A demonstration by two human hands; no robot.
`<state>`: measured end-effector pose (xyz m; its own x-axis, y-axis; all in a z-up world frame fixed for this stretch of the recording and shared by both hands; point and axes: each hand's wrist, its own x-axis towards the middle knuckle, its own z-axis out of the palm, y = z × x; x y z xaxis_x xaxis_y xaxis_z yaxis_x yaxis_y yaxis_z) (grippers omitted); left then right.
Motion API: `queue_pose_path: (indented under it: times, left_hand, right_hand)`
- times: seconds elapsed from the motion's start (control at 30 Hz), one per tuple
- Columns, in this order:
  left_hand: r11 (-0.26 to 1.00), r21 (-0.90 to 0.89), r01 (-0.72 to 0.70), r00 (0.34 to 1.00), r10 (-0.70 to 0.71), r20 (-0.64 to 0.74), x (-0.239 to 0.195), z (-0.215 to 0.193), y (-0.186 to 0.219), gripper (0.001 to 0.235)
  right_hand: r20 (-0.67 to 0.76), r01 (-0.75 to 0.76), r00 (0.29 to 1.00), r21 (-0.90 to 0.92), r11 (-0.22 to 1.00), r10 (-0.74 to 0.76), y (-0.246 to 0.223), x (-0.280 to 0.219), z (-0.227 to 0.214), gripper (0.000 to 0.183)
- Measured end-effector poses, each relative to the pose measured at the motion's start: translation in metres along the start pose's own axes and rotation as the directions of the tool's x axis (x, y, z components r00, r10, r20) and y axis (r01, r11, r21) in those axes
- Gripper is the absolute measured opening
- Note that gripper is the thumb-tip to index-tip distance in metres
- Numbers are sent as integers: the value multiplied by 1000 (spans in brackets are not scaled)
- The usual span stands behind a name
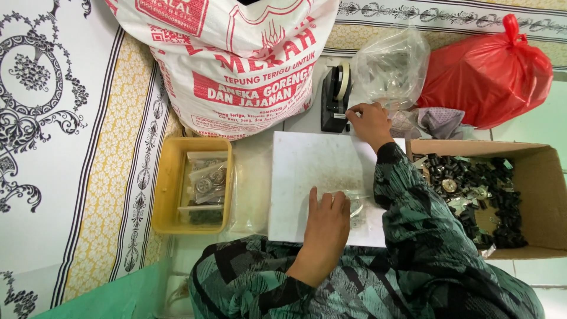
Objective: The person sorts small electronic components from a cardboard box onto a white board, then places them into a clear plastic bag. They seal the bag and set it aside in a yellow container before repeating the process with another batch of components.
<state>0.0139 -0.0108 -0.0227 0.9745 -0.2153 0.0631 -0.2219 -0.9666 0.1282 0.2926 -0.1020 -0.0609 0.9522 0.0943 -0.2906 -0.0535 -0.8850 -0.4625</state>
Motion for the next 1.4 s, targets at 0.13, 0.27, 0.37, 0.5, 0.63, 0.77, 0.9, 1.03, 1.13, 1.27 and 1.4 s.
queue_pose_path:
  times: [0.13, 0.27, 0.37, 0.5, 0.63, 0.77, 0.9, 1.03, 1.13, 1.27, 1.4]
  left_hand:
    - [998, 63, -10, 999, 7, 47, 1, -11, -2, 46]
    - [999, 25, -20, 996, 18, 91, 1, -9, -1, 62]
    - [999, 30, -32, 993, 28, 116, 2, -8, -1, 83]
    - [998, 49, -28, 985, 20, 171, 3, -8, 0, 98]
    - [999, 9, -38, 984, 36, 172, 3, -12, -2, 87]
    - [998, 46, -50, 979, 40, 199, 4, -20, -3, 83]
    - [998, 31, -57, 974, 49, 219, 4, -24, -4, 78]
    - [998, 19, -56, 985, 52, 163, 4, -19, -5, 80]
    - [999, -8, -49, 988, 50, 148, 4, -17, -4, 79]
    - [1000, 0, -18, 986, 18, 164, 6, -7, -1, 60]
    - [1000, 0, 4, 996, -4, 94, 5, -3, 0, 36]
  right_hand:
    - [-3, -13, 1000, -3, 1000, 13, -6, 11, 6, 40]
    - [57, -90, 995, 117, 989, 84, -17, 8, 1, 31]
    - [103, -163, 984, 197, 967, 145, -26, 4, -4, 29]
    - [162, -219, 973, 407, 887, 166, -40, -5, -16, 43]
    - [152, -263, 964, 456, 850, 216, -46, -7, -29, 52]
    - [184, -352, 936, 439, 827, 300, -30, 7, -19, 42]
    - [180, -367, 926, 235, 900, 331, -12, 21, 0, 56]
    - [185, -407, 904, 88, 909, 386, -15, 20, 5, 64]
    - [192, -389, 889, -163, 907, 416, -16, 25, 12, 63]
    - [202, -403, 878, -179, 898, 434, -17, 30, 15, 70]
    - [194, -414, 866, -238, 879, 461, -29, 22, 11, 76]
